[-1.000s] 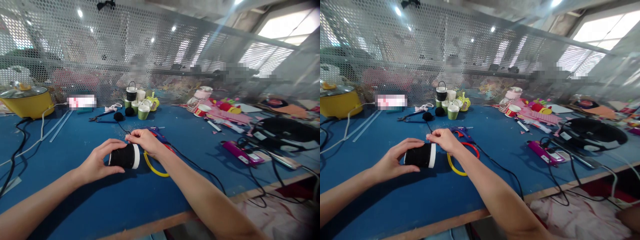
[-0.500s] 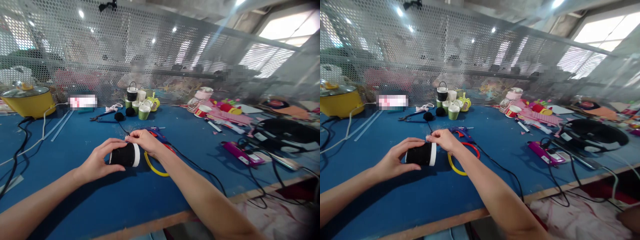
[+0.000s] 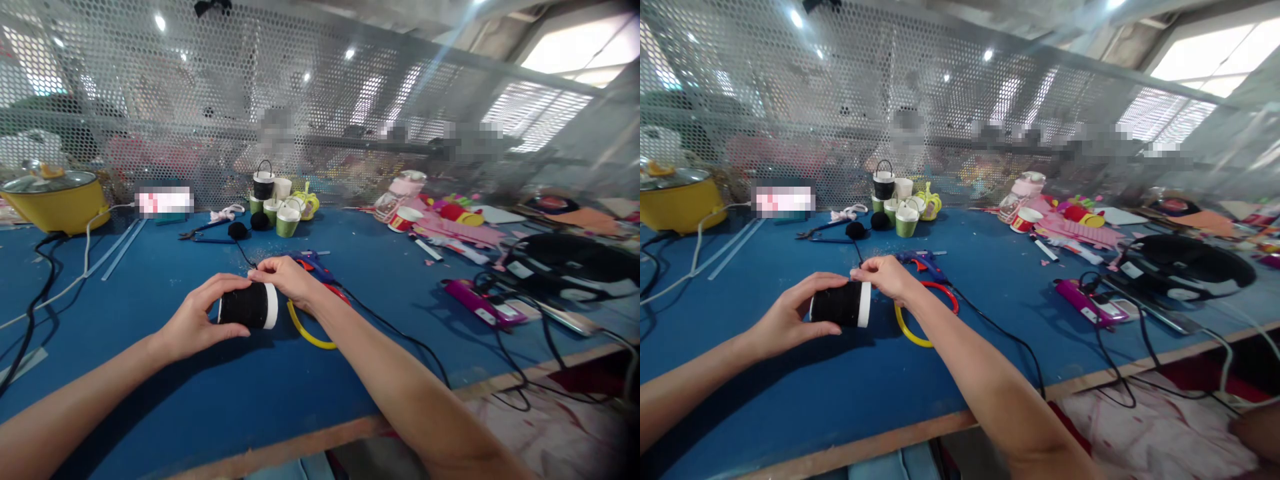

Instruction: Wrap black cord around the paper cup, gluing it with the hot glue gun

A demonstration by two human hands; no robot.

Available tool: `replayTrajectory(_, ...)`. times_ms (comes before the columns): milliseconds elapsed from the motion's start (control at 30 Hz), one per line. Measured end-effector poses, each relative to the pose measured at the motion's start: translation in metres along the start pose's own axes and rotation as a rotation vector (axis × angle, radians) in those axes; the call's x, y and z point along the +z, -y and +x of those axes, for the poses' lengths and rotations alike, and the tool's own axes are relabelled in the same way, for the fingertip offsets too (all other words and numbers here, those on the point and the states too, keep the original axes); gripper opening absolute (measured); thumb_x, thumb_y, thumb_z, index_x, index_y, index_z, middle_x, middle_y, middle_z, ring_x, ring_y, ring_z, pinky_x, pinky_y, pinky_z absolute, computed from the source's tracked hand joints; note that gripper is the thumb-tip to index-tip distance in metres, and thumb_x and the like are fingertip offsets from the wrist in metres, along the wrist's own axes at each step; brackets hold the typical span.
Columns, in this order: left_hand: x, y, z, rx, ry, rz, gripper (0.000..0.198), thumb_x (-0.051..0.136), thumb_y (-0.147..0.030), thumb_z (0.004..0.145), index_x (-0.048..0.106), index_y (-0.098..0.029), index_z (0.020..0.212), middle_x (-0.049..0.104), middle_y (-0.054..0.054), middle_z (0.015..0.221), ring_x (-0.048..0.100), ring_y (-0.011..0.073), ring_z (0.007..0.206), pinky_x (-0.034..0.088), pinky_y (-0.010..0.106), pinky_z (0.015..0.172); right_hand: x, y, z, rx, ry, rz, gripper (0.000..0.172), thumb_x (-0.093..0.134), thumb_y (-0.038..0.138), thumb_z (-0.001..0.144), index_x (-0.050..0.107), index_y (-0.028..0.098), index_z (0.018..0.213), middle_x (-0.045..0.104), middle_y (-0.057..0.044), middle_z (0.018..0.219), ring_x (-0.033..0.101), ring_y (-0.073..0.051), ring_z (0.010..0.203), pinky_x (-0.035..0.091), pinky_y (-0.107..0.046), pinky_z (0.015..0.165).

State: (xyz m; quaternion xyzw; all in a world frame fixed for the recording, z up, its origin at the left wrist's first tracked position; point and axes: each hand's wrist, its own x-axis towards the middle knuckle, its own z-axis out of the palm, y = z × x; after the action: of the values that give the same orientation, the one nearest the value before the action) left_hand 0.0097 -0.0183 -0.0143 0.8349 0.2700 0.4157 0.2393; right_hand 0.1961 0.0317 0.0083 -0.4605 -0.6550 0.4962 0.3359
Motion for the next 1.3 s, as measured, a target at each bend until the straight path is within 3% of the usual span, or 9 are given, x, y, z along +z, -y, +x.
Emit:
replayTrajectory(233,0.001,0.001,0.000,-0.007,0.000,-0.053,0.051,0.068,-0.027,0.071,0.046,-0.023,0.117,0.052,0.010,0.112,0.049,0.0227,0.106,0.040,0.041,0.091,0.001,-0.001,0.001,-0.025,-0.020,-0.154,0.032,0.062,0.046,0.064,0.056,0.016,0.056,0.048,0.004,0.053,0.039,-0.009,0.052,0.029,-0.024,0.052)
replayTrajectory(400,0.000,0.001,0.002,0.013,-0.108,-0.005,0.049,0.067,-0.025,0.071,0.045,-0.023,0.115,0.049,0.010,0.115,0.045,0.0233,0.110,0.039,0.042,0.093,-0.010,0.005,-0.002,-0.041,-0.133,-0.237,0.037,0.050,0.047,0.075,0.052,0.016,0.056,0.049,0.002,0.054,0.042,-0.010,0.052,0.031,-0.025,0.053)
replayTrajectory(500,0.000,0.003,0.001,0.009,-0.114,0.065,0.047,0.066,-0.024,0.072,0.045,-0.022,0.115,0.046,0.010,0.116,0.045,0.0232,0.110,0.039,0.042,0.092,-0.013,0.010,-0.010,0.038,0.022,-0.107,0.046,0.039,0.055,0.079,0.053,0.016,0.059,0.050,0.000,0.054,0.042,-0.009,0.047,0.031,-0.025,0.049)
replayTrajectory(600,0.000,0.004,0.000,0.015,-0.090,0.146,0.046,0.065,-0.023,0.073,0.045,-0.021,0.114,0.045,0.010,0.117,0.044,0.0231,0.110,0.038,0.042,0.093,-0.008,0.012,-0.016,0.050,0.136,0.100,0.039,0.052,0.054,0.071,0.049,0.017,0.059,0.045,0.003,0.051,0.040,-0.008,0.046,0.032,-0.023,0.047)
replayTrajectory(667,0.000,0.005,0.000,-0.020,-0.108,0.140,0.050,0.066,-0.025,0.072,0.042,-0.021,0.116,0.045,0.010,0.116,0.044,0.0242,0.110,0.037,0.043,0.094,-0.003,0.013,-0.019,0.007,0.099,0.136,0.035,0.058,0.049,0.068,0.047,0.017,0.059,0.043,0.005,0.051,0.039,-0.007,0.047,0.031,-0.023,0.047)
replayTrajectory(767,-0.001,0.005,0.002,-0.188,-0.116,-0.029,0.058,0.065,-0.033,0.072,0.035,-0.020,0.120,0.049,0.010,0.110,0.051,0.0239,0.101,0.044,0.042,0.086,0.001,0.016,-0.023,-0.079,0.061,0.007,0.029,0.054,0.043,0.073,0.049,0.017,0.061,0.043,0.004,0.053,0.038,-0.007,0.049,0.030,-0.023,0.048)
replayTrajectory(900,-0.003,0.003,0.004,-0.359,-0.076,-0.237,0.044,0.054,-0.038,0.078,0.041,-0.017,0.115,0.056,0.007,0.098,0.057,0.0201,0.086,0.050,0.035,0.074,-0.001,0.025,-0.029,-0.179,0.095,-0.229,0.027,0.050,0.036,0.078,0.051,0.017,0.060,0.046,0.003,0.057,0.040,-0.008,0.054,0.032,-0.023,0.053)
replayTrajectory(1100,0.000,0.000,0.004,-0.314,-0.077,-0.160,0.043,0.061,-0.033,0.073,0.046,-0.017,0.111,0.056,0.007,0.100,0.057,0.0182,0.084,0.050,0.033,0.073,-0.012,0.028,-0.027,-0.275,-0.132,-0.336,0.025,0.046,0.041,0.081,0.055,0.017,0.076,0.057,-0.002,0.075,0.051,-0.014,0.070,0.039,-0.026,0.065)
replayTrajectory(1300,0.003,-0.002,0.001,-0.211,-0.027,-0.034,0.046,0.062,-0.031,0.073,0.044,-0.018,0.113,0.055,0.009,0.110,0.053,0.0221,0.101,0.045,0.038,0.086,-0.006,0.026,-0.028,-0.211,0.114,-0.234,0.043,0.032,0.047,0.087,0.063,0.017,0.088,0.063,-0.006,0.095,0.054,-0.017,0.095,0.037,-0.032,0.086)
